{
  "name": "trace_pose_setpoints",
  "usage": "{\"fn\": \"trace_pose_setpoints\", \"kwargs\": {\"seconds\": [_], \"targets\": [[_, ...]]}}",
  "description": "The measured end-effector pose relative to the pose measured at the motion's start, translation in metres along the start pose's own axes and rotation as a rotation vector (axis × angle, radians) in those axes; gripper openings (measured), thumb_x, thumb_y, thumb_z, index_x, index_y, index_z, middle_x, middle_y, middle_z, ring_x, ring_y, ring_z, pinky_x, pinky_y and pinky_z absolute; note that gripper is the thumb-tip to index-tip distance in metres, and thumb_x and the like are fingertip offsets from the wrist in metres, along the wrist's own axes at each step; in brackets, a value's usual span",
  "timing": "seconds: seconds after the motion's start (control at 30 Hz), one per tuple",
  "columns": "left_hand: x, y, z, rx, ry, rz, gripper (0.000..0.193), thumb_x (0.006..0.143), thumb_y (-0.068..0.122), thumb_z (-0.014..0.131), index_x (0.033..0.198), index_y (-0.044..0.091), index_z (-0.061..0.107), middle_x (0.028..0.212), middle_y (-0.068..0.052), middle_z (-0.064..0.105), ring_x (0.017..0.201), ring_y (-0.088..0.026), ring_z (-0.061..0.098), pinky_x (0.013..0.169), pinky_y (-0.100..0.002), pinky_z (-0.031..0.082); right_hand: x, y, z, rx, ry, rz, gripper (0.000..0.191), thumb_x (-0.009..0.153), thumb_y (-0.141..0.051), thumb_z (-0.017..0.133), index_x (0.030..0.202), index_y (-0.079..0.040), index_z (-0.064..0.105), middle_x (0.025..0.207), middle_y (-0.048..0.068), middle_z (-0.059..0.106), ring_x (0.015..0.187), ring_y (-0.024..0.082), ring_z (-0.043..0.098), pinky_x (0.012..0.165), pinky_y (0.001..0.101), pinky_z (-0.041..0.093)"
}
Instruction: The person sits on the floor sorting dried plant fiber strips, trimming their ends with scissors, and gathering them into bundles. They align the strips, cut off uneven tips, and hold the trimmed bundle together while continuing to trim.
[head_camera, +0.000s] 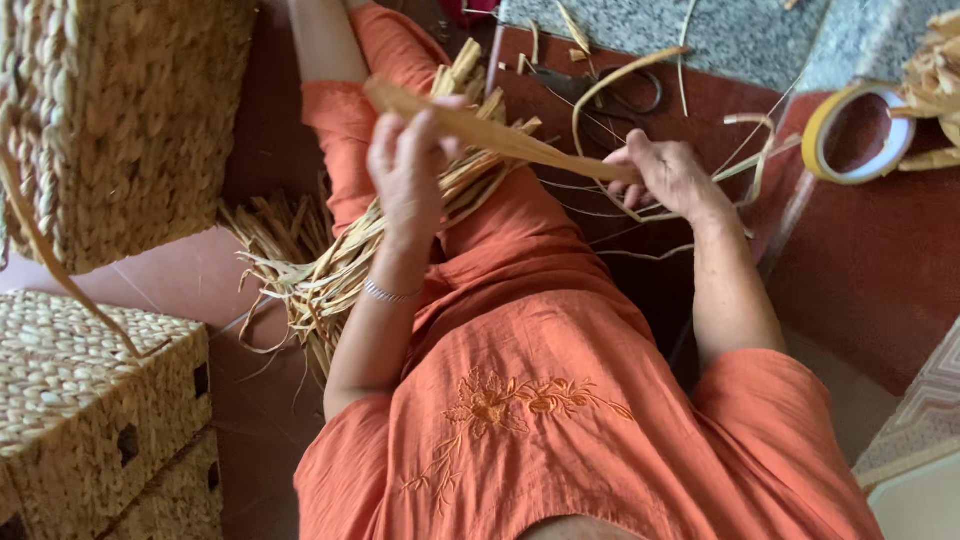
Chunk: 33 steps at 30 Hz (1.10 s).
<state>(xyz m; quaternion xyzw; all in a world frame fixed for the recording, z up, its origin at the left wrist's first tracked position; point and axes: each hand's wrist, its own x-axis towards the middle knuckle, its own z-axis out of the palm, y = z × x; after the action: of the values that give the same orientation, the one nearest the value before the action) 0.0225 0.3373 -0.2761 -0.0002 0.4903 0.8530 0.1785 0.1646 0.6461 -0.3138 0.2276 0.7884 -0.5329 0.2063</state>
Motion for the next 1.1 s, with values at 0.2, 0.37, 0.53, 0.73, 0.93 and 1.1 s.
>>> {"fn": "trace_pose_setpoints", "kwargs": {"seconds": [0.2,0.37,0.53,0.73,0.93,1.1], "targets": [[-0.038,0.017,-0.031,-0.097,-0.062,0.047,0.01,0.095,-0.004,0.053,0.096,0.003,0.061,0.109,-0.023,0.074,0.065,-0.019,0.065,0.06,-0.03,0.057,0.025,0.051,-0.014,-0.402,0.484,-0.422,0.014,0.097,-0.015,0.081,0.099,-0.002,0.076,0.089,0.014,0.075,0.078,0.022,0.073,0.072,0.0351,0.058],[-0.058,0.018,-0.029,-0.238,-0.071,-0.038,0.017,0.096,-0.005,0.055,0.108,0.005,0.061,0.103,-0.023,0.073,0.07,-0.018,0.066,0.069,-0.03,0.059,0.071,0.056,-0.005,-0.59,0.56,-0.615,0.011,0.095,0.004,0.078,0.099,-0.005,0.072,0.095,0.011,0.072,0.09,0.025,0.072,0.078,0.0349,0.061],[-0.062,0.018,-0.016,-0.302,-0.091,-0.099,0.031,0.1,-0.007,0.058,0.131,-0.003,0.06,0.128,-0.021,0.067,0.091,-0.021,0.069,0.079,-0.034,0.06,0.094,0.043,0.005,-0.81,0.412,-0.56,0.03,0.077,0.009,0.071,0.106,0.0,0.066,0.096,0.016,0.067,0.094,0.03,0.067,0.079,0.0395,0.059],[-0.046,0.006,-0.011,-0.153,-0.067,-0.083,0.027,0.101,0.004,0.058,0.128,-0.002,0.059,0.13,-0.015,0.066,0.105,-0.022,0.071,0.099,-0.038,0.058,0.108,0.033,-0.015,-0.994,0.187,-0.447,0.024,0.095,0.017,0.056,0.116,0.006,0.057,0.101,0.022,0.064,0.093,0.032,0.066,0.076,0.0434,0.059],[-0.03,-0.017,-0.015,-0.123,-0.087,-0.044,0.009,0.112,0.005,0.064,0.116,0.0,0.058,0.103,-0.011,0.071,0.082,-0.014,0.064,0.078,-0.028,0.055,0.085,0.006,-0.037,-0.805,0.15,-0.544,0.048,0.077,0.004,0.068,0.123,-0.001,0.06,0.119,0.025,0.069,0.101,0.037,0.069,0.087,0.0455,0.059],[-0.03,-0.023,-0.009,0.019,0.002,-0.055,0.019,0.107,0.011,0.065,0.124,0.004,0.064,0.092,0.0,0.066,0.069,-0.003,0.051,0.06,-0.018,0.041,0.046,-0.041,-0.065,-0.865,0.134,0.056,0.065,0.085,-0.034,0.086,0.139,-0.009,0.06,0.092,0.018,0.074,0.083,0.035,0.074,0.08,0.0473,0.058]]}}
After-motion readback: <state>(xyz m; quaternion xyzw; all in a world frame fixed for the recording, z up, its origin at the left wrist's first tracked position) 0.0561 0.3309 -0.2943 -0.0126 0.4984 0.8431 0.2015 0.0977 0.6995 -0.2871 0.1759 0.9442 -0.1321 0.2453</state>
